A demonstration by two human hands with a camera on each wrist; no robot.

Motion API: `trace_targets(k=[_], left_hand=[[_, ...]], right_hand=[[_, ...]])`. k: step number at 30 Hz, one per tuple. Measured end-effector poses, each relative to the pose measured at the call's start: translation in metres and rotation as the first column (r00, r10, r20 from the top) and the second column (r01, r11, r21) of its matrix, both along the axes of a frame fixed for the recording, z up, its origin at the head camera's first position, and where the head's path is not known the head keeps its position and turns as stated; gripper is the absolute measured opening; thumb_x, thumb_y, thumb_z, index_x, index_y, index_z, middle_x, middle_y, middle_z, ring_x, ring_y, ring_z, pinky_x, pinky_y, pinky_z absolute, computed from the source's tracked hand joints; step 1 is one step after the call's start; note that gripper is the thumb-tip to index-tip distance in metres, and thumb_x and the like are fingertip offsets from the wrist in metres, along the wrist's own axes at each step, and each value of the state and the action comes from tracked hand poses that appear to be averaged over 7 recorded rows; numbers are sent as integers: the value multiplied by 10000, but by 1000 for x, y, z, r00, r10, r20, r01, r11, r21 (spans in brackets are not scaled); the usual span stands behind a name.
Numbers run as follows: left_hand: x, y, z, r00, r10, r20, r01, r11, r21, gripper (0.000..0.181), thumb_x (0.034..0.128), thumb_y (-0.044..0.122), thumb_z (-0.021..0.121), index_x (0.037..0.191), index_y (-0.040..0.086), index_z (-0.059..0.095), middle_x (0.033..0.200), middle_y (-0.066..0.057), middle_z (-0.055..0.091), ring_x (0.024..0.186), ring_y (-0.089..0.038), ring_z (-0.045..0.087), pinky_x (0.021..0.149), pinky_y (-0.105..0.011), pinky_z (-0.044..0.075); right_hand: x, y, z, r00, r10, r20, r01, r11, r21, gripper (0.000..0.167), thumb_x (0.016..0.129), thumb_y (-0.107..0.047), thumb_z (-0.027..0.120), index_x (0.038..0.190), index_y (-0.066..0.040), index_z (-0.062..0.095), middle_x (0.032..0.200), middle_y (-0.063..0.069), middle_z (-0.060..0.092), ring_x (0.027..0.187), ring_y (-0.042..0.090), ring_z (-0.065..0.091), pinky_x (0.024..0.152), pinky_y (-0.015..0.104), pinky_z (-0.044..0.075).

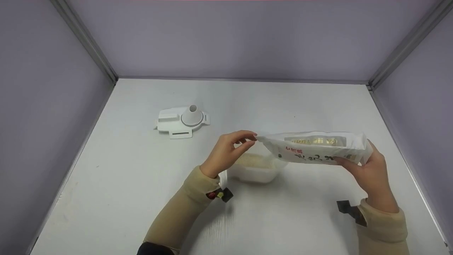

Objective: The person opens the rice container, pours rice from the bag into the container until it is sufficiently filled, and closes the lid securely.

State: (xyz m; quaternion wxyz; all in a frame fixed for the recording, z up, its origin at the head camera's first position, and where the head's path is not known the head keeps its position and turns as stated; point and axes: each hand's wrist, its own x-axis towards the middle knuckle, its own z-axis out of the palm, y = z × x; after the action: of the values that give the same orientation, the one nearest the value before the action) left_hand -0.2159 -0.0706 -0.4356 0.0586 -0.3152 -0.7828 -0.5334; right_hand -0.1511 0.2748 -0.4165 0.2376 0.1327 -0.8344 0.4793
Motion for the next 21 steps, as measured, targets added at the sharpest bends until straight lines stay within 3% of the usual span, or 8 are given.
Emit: trace_targets(k=[10, 21], left_hand=[[0, -2, -5, 1000, -12, -8, 12, 1000, 15, 242, 932, 195, 588, 1128, 65, 645, 1022, -4, 676, 905, -95, 598, 803, -288, 464], [0, -2, -9, 1000, -24, -6, 24, 1000, 12, 332, 935, 189, 585, 1244, 70, 565, 1042, -31, 668, 870, -110, 607, 792, -259, 477]], right_hand=[[2, -2, 3, 998, -45, 35, 44, 999, 7, 553, 609, 211, 737, 1121, 115, 551, 1000, -98, 642, 898, 29, 612, 722, 116, 463], [2, -7, 9, 999, 25, -44, -24, 999, 31, 605, 576, 250, 727, 1140, 135, 540, 1030, -70, 656, 906, 40, 610, 734, 124, 462]])
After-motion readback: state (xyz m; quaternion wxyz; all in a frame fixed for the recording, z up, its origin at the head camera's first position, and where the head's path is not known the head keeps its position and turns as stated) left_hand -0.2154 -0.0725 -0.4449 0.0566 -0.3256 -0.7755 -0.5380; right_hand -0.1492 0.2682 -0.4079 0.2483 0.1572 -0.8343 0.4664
